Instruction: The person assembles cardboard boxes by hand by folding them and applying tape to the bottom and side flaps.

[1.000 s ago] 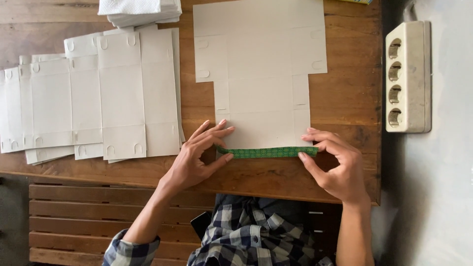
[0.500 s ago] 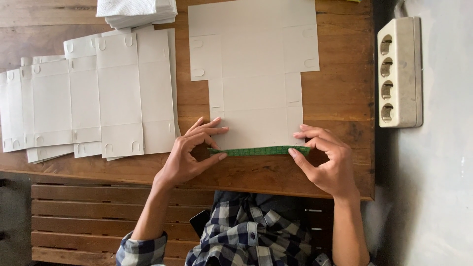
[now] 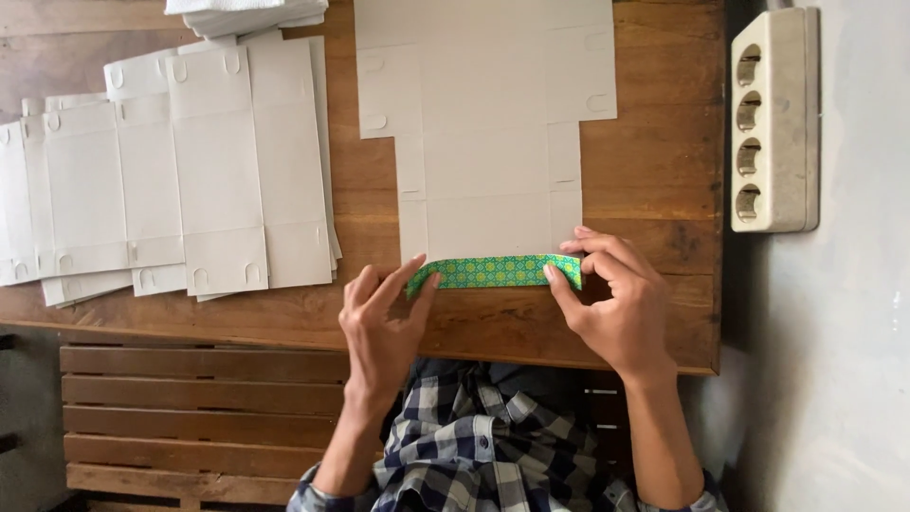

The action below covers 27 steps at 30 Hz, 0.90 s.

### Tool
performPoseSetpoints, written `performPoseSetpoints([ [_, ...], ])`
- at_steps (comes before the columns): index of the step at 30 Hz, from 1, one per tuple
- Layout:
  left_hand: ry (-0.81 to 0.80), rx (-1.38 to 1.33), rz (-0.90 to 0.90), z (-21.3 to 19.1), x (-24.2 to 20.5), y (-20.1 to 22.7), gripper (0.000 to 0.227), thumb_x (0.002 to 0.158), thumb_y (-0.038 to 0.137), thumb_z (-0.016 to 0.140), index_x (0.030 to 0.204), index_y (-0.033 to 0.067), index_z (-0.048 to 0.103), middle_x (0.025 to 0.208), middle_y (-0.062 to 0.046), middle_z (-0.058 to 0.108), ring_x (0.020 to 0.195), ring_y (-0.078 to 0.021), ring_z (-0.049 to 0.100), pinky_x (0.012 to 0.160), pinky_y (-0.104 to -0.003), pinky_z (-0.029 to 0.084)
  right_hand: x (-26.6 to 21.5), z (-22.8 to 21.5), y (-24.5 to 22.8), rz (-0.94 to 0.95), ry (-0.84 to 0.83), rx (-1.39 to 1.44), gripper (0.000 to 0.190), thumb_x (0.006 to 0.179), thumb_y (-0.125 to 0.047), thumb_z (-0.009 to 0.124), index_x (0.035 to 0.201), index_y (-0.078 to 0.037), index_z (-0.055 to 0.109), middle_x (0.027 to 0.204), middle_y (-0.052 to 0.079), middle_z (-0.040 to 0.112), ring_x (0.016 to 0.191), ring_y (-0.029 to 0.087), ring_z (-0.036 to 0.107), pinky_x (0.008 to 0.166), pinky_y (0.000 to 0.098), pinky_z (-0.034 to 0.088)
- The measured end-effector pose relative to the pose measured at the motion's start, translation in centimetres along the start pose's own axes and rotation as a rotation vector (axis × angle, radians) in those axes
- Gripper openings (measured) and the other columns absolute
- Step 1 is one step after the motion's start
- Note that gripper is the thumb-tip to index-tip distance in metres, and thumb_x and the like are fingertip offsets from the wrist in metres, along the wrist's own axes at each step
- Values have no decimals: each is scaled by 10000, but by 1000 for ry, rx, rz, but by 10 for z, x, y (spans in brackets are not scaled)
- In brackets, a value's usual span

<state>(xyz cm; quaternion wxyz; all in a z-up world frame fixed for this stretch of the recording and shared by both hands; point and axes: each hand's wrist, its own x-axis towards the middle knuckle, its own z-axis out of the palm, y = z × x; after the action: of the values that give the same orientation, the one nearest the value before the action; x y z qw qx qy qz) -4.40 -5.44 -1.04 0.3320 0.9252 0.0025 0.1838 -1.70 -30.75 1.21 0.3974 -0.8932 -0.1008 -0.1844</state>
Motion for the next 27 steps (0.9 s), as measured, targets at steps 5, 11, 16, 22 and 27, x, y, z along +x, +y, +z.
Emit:
performPoseSetpoints([
  [5, 111, -54, -12, 22, -14, -2, 422, 855, 155, 856, 1244, 101, 703, 873, -37, 687, 758, -200, 688, 796, -369, 575, -12, 13, -2, 20, 41, -100, 320, 843, -102, 854, 672, -25, 594, 949, 54, 758, 1078, 275, 748, 940, 373, 589],
  [11, 113, 32, 103, 31, -19, 9, 266, 854, 126, 821, 1107, 153, 743, 1023, -17, 703, 927, -190, 687, 801, -318, 518, -11, 10, -8, 24, 67, -95, 258, 866, -73, 855, 775, 30, 638, 1026, 155, 740, 1138, 369, 717, 949, 460, 590],
  [16, -20, 135, 146, 29, -28, 34, 462, 959, 457, 702, 1267, 114, 709, 1226, -96, 622, 1124, -241, 550, 978, -386, 368, -17, 14, -3, -20, 96, -107, 267, 858, -116, 881, 817, 12, 651, 1106, 126, 729, 1172, 355, 711, 979, 437, 587],
  [22, -353, 378, 98, 12, -41, 66, 897, 992, 677, 439, 1621, 72, 235, 1680, -163, 273, 1557, -320, 227, 1270, -569, 80, -27, 8, -22, -51, -36, -58, 374, 861, -252, 837, 1038, 40, 685, 1362, 249, 640, 1338, 375, 587, 1161, 464, 484],
  [27, -419, 659, 262, 10, -44, 80, 877, 975, 770, 458, 1662, 315, 157, 1648, -352, 172, 1536, -519, 203, 1229, -628, 225, -44, 12, -26, -92, -27, -101, 393, 963, -135, 729, 1285, 74, 646, 1426, 234, 583, 1391, 415, 539, 1185, 516, 482],
])
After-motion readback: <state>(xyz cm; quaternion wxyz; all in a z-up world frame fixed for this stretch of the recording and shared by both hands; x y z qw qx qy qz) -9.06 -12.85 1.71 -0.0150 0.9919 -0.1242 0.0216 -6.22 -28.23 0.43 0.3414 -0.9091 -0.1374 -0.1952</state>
